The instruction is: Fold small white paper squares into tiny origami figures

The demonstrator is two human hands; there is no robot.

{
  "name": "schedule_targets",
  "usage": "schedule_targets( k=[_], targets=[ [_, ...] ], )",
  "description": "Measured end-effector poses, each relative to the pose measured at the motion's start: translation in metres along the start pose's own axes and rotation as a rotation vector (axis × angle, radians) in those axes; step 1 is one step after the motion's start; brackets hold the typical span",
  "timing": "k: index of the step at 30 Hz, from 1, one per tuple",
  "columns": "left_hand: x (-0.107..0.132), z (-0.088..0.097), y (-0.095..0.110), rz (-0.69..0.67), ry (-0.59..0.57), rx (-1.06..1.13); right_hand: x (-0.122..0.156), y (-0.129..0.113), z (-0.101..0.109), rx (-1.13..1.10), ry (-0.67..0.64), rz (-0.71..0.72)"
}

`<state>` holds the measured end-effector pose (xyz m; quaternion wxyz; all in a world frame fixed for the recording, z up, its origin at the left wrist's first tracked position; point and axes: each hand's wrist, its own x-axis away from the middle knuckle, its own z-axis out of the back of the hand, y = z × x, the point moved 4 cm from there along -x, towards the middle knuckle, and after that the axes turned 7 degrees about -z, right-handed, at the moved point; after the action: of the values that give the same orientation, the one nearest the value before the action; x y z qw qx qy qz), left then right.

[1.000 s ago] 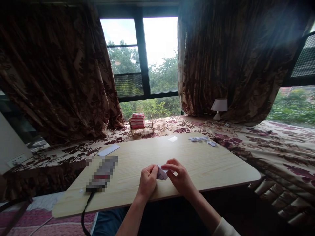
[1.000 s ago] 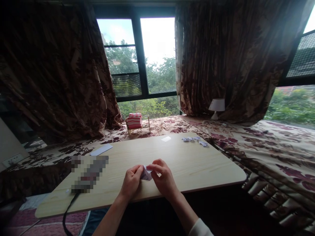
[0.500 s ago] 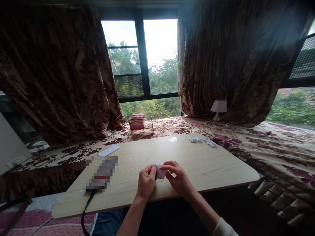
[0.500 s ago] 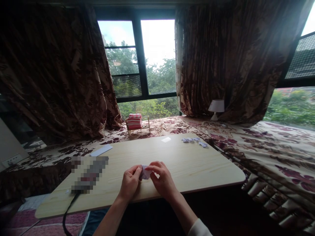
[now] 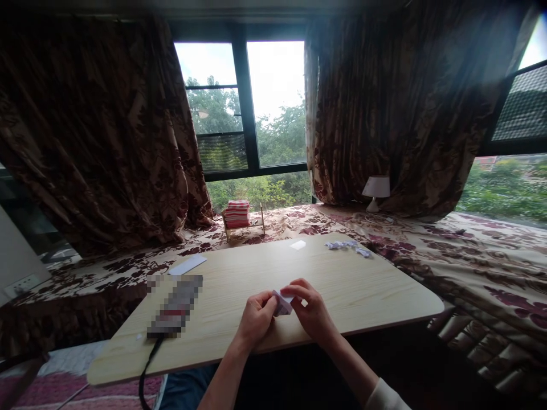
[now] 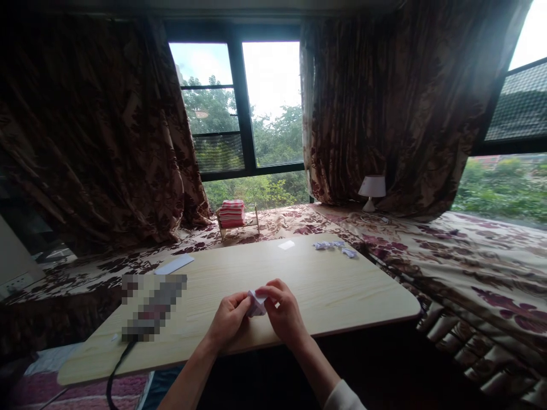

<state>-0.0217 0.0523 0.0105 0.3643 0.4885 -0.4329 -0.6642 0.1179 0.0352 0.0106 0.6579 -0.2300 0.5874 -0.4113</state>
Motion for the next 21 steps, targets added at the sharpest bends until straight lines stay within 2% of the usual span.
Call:
schedule_targets(
  k=[9, 15, 21],
  targets=[
    [0.0022, 0.0039, -0.0018, 0.073, -0.03, 0.046, -0.0019, 0.0023, -0.004, -0.051, -0.056, -0.041],
    [0.0015, 0.0059, -0.0011, 0.161, -0.096, 0.121, -0.0024, 0.0016, -0.0061, -0.064, -0.094, -0.064],
    [0.0018, 0.0082, 0.0024, 0.187, -0.103, 0.182, -0.0034, 0.0049, -0.0074, -0.069, -0.108, -0.09]
  ],
)
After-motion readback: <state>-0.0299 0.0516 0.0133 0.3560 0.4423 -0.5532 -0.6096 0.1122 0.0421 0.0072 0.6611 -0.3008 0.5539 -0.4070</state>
